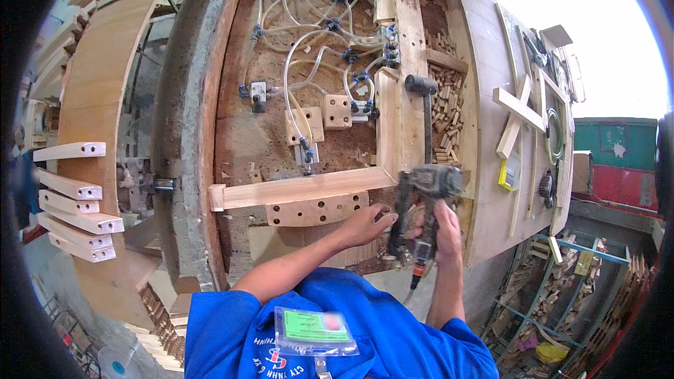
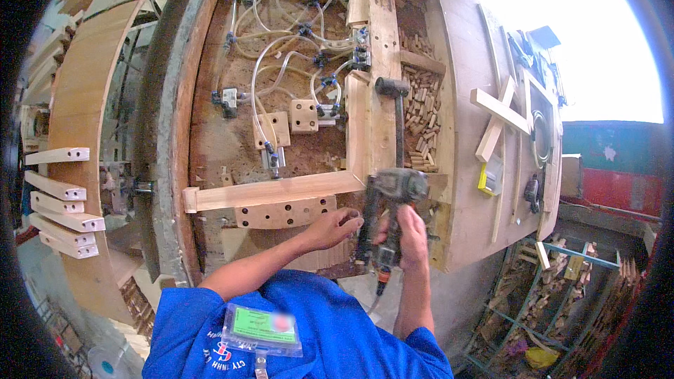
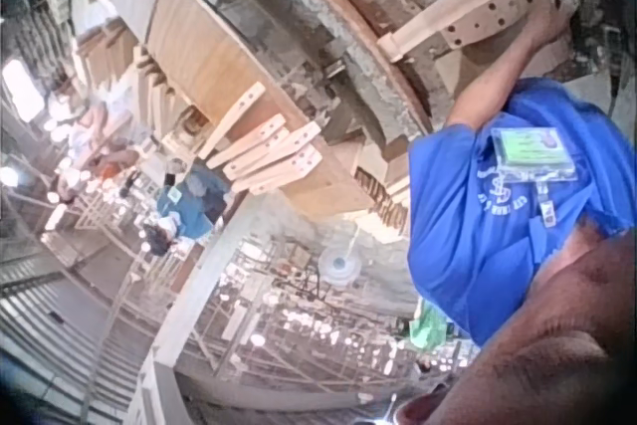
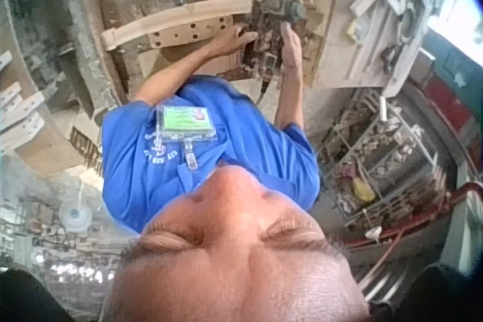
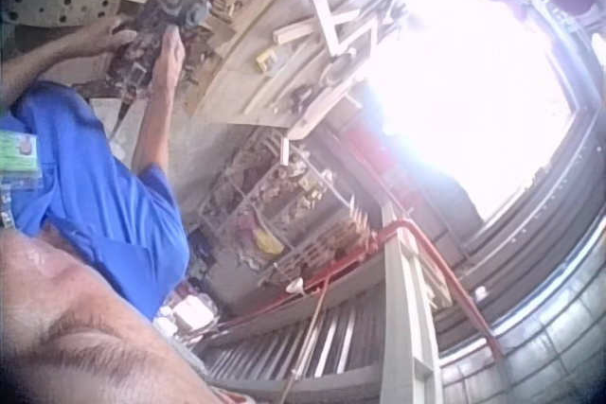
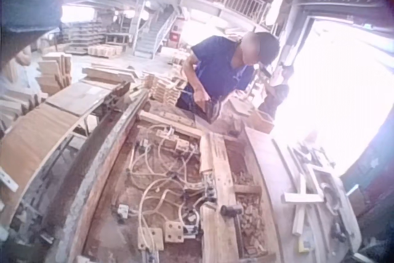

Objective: The person assembles wooden furniture components by inserting dowels into pre-drilled holes and using a pneumatic nail gun to fasten pieces together. The person repeatedly picks up wooden parts, aligns them, inserts dowels, and nails them in place on a workbench.

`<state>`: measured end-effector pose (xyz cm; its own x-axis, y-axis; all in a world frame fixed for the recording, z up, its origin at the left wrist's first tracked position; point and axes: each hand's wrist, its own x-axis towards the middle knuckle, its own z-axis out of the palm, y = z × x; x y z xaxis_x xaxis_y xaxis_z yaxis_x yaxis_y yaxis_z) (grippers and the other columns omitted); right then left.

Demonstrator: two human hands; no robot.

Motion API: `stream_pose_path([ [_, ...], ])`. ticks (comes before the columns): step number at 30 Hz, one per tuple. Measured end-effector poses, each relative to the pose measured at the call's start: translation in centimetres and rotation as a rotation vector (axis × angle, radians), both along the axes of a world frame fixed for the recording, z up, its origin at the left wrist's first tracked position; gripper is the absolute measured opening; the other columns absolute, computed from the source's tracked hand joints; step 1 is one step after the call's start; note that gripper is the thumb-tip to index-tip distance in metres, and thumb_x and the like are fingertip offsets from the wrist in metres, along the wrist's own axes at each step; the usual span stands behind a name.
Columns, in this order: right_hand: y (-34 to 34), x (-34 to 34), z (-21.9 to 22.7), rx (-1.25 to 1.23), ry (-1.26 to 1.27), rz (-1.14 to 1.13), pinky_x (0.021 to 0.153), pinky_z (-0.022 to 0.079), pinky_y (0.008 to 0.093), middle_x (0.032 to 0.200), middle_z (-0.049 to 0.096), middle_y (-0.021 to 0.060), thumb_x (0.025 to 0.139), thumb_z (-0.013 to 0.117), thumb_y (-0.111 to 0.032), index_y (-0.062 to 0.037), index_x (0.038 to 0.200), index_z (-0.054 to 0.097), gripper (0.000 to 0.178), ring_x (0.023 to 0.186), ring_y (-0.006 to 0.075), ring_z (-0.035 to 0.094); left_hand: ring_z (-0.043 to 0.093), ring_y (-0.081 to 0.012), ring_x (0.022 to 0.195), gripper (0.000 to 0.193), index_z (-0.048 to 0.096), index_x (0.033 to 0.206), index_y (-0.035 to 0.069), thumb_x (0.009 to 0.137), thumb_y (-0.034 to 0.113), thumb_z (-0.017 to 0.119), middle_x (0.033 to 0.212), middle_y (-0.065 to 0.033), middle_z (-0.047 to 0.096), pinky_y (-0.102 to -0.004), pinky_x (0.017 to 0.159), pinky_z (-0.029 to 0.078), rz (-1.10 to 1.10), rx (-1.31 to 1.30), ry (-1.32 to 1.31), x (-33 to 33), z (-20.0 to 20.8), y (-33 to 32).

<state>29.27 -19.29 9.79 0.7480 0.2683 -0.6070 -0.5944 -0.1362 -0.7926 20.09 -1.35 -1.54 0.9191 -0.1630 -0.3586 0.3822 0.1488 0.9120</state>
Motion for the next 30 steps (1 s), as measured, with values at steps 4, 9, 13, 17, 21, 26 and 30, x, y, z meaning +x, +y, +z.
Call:
stream_pose_path([
  [4,-6.1,0.8,2.6,-0.181,-0.259,-0.059,0.054,0.057,0.0316,0.078,0.064,0.0052,0.114,0.054,-0.037,-0.0049,0.116,0.060,0.033,0.058,0.0152,0.063,0.070,-0.0174,0.104,0.041,0.070,0.130,0.001,0.106,0.035,0.068,0.114,-0.0113,0.076,-0.0364,0.093,0.057,0.091,0.124,-0.046,-1.7,-0.2,3.7],
  [9,-17.8,4.0,0.7,-0.616,-0.449,-0.223,0.048,0.051,0.0300,0.075,0.061,0.0035,0.112,0.058,-0.040,-0.0059,0.116,0.062,0.034,0.053,0.0127,0.060,0.072,-0.0191,0.092,0.030,0.071,0.126,0.001,0.103,0.020,0.073,0.109,-0.0139,0.076,-0.0366,0.076,0.060,0.665,0.446,-0.164,-1.1,1.6,14.4],
  [13,-25.1,7.7,-0.6,-1.350,-0.667,-0.057,0.070,0.058,0.0462,0.094,0.073,0.0216,0.107,0.062,-0.045,0.0012,0.130,0.062,0.051,0.079,0.0353,0.073,0.071,-0.0327,0.094,0.026,0.071,0.121,0.001,0.102,0.018,0.070,0.106,-0.0165,0.073,-0.0498,0.085,0.058,0.978,1.231,-0.481,2.9,2.6,24.9],
  [17,-24.9,8.6,-2.6,-1.559,-0.567,-0.061,0.097,0.053,0.0577,0.126,0.070,0.0350,0.104,0.063,-0.047,0.0050,0.151,0.054,0.071,0.116,0.0520,0.067,0.068,-0.0419,0.102,0.024,0.072,0.113,0.001,0.101,0.021,0.067,0.106,-0.0202,0.072,-0.0541,0.093,0.053,0.639,1.241,-0.265,4.4,1.5,28.3],
  [21,-24.8,6.5,-2.6,-1.641,-0.818,-0.094,0.092,0.054,0.0560,0.120,0.069,0.0303,0.100,0.070,-0.037,0.0005,0.147,0.057,0.062,0.111,0.0488,0.067,0.069,-0.0404,0.102,0.022,0.073,0.106,0.001,0.102,0.021,0.065,0.108,-0.0194,0.072,-0.0507,0.091,0.054,0.544,1.231,-0.325,4.5,0.0,26.6],
  [26,-19.7,-0.1,-5.9,-1.476,-0.974,0.105,0.091,0.054,0.0532,0.116,0.065,0.0263,0.096,0.073,-0.028,0.0001,0.146,0.057,0.059,0.107,0.0450,0.066,0.068,-0.0392,0.106,0.019,0.072,0.107,0.000,0.101,0.017,0.066,0.111,-0.0179,0.072,-0.0488,0.094,0.054,0.582,1.259,-0.350,3.2,-0.3,25.1],
  [30,-16.6,-4.9,-8.2,-1.317,-0.718,0.132,0.101,0.053,0.0507,0.127,0.065,0.0291,0.093,0.074,-0.023,0.0040,0.143,0.057,0.059,0.119,0.0472,0.064,0.067,-0.0395,0.112,0.024,0.071,0.112,-0.002,0.099,0.018,0.069,0.118,-0.0201,0.071,-0.0482,0.099,0.053,0.630,1.315,-0.463,1.7,0.4,24.3],
])
